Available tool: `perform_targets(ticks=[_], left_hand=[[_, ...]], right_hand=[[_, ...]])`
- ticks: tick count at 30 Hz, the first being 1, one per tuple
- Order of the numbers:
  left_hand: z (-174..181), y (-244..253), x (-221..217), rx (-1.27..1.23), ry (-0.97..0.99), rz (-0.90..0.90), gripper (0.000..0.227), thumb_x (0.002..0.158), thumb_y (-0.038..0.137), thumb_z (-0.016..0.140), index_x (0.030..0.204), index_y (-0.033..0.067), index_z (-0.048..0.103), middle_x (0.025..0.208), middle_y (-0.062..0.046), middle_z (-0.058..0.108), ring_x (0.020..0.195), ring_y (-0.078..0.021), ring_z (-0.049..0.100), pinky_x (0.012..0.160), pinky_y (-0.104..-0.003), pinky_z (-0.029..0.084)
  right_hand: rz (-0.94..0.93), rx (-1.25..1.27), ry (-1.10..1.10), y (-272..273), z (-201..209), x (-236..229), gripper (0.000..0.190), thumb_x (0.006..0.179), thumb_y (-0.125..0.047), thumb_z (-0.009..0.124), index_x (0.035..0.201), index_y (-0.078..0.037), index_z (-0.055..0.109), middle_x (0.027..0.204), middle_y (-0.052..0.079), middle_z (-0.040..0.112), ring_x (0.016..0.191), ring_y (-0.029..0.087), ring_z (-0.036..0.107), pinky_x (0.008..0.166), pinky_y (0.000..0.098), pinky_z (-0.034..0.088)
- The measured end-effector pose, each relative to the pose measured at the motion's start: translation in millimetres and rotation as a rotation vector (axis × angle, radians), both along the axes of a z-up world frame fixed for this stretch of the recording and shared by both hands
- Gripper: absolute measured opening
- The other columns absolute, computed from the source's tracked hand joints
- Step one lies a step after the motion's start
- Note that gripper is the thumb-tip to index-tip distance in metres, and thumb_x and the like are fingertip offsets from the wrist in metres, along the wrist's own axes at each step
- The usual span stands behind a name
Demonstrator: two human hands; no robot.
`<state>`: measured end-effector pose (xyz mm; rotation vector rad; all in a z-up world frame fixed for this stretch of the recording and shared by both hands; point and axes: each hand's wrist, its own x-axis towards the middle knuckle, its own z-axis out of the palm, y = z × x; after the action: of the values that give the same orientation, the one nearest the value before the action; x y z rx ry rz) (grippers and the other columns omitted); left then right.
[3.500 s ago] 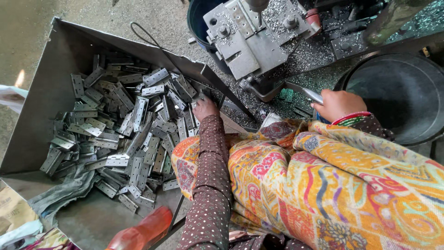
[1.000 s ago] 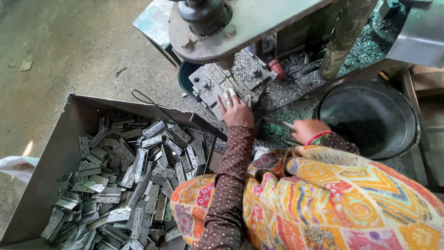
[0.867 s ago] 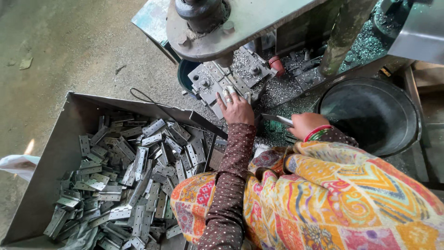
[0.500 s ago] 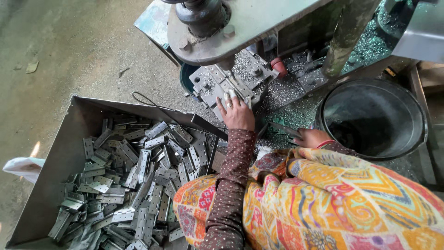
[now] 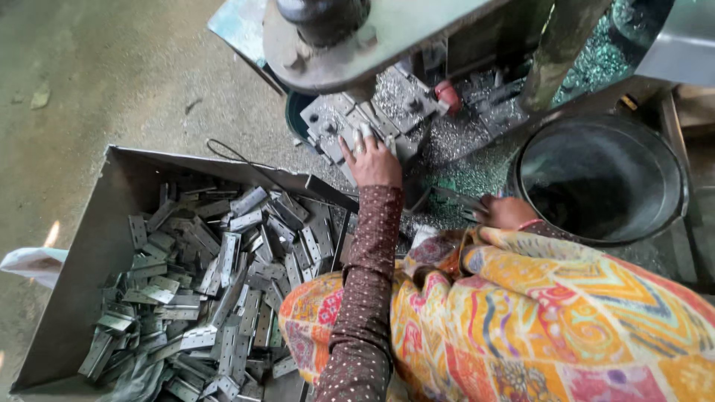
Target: The person sits on the floor and repeatedly picks small metal brackets from a nearby bin, places them into a drill press, and operates the machine to drill holes. After each cycle, the person removes the processed bracket and returns it to the bin.
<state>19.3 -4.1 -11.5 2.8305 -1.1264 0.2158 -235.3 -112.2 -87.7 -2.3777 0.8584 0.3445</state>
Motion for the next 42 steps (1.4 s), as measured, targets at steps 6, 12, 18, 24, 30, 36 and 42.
perform_targets(ticks=[6, 12, 18, 24, 30, 36, 42], left_hand=[[14.0, -13.2, 18.4, -0.001, -0.110, 0.004, 0.021, 0.088, 0.018, 0.057, 0.087, 0.0121, 0.077, 0.146, -0.015, 0.052, 0.138, -0.0306, 0.044, 0.120, -0.058, 0.005], [18.2, -15.5, 32.5, 0.043, -0.066, 0.028, 0.026, 0.091, 0.020, 0.054, 0.083, 0.0120, 0.077, 0.147, -0.014, 0.051, 0.139, -0.0293, 0.043, 0.121, -0.058, 0.006], [3.2, -0.4, 19.3, 0.000, -0.071, 0.001, 0.027, 0.096, 0.020, 0.050, 0.098, 0.0129, 0.076, 0.147, -0.011, 0.051, 0.140, -0.0287, 0.043, 0.125, -0.061, 0.003], [8.0, -11.8, 32.7, 0.152, 0.033, 0.025, 0.029, 0.094, 0.023, 0.049, 0.093, 0.0170, 0.077, 0.154, -0.009, 0.041, 0.145, -0.0265, 0.036, 0.120, -0.058, -0.001], [19.7, -17.1, 46.0, 0.048, -0.032, -0.001, 0.029, 0.093, 0.020, 0.049, 0.097, 0.0124, 0.076, 0.151, -0.010, 0.047, 0.141, -0.0258, 0.041, 0.120, -0.059, 0.000], [28.9, -18.9, 45.1, 0.123, 0.018, 0.006, 0.029, 0.096, 0.022, 0.049, 0.100, 0.0127, 0.077, 0.150, -0.010, 0.049, 0.144, -0.0228, 0.040, 0.124, -0.059, 0.001], [41.2, -6.7, 9.9, 0.233, 0.050, -0.062, 0.031, 0.099, 0.027, 0.045, 0.108, 0.0197, 0.073, 0.157, -0.006, 0.035, 0.147, -0.0267, 0.029, 0.119, -0.058, 0.000]], right_hand=[[0.111, -0.179, 0.041, -25.3, 39.1, 37.0, 0.038, 0.087, -0.049, 0.065, 0.099, -0.012, 0.068, 0.086, 0.016, 0.073, 0.084, 0.038, 0.071, 0.075, 0.0503, 0.055], [0.014, -0.147, 0.003, -5.2, 44.0, 25.3, 0.032, 0.087, -0.044, 0.064, 0.100, -0.014, 0.068, 0.081, 0.016, 0.071, 0.079, 0.038, 0.071, 0.070, 0.0518, 0.054], [0.013, 0.023, -0.084, -3.3, 19.6, 2.5, 0.030, 0.080, -0.035, 0.066, 0.101, -0.014, 0.070, 0.083, 0.019, 0.070, 0.083, 0.040, 0.070, 0.073, 0.0513, 0.054], [0.080, -0.132, 0.084, -24.1, 40.4, 36.2, 0.040, 0.087, -0.050, 0.065, 0.101, -0.012, 0.067, 0.089, 0.017, 0.072, 0.087, 0.038, 0.071, 0.077, 0.0503, 0.055], [0.028, -0.115, 0.074, -10.7, 19.6, 19.1, 0.034, 0.090, -0.045, 0.061, 0.103, -0.015, 0.068, 0.088, 0.018, 0.072, 0.085, 0.039, 0.071, 0.075, 0.0511, 0.055], [0.029, -0.042, -0.079, -20.2, 2.4, 15.6, 0.033, 0.086, -0.042, 0.065, 0.101, -0.013, 0.069, 0.085, 0.019, 0.071, 0.084, 0.041, 0.069, 0.072, 0.0524, 0.054], [0.082, -0.214, 0.036, -18.7, 54.7, 38.1, 0.040, 0.086, -0.050, 0.067, 0.096, -0.011, 0.067, 0.083, 0.016, 0.072, 0.082, 0.037, 0.071, 0.072, 0.0514, 0.055]])
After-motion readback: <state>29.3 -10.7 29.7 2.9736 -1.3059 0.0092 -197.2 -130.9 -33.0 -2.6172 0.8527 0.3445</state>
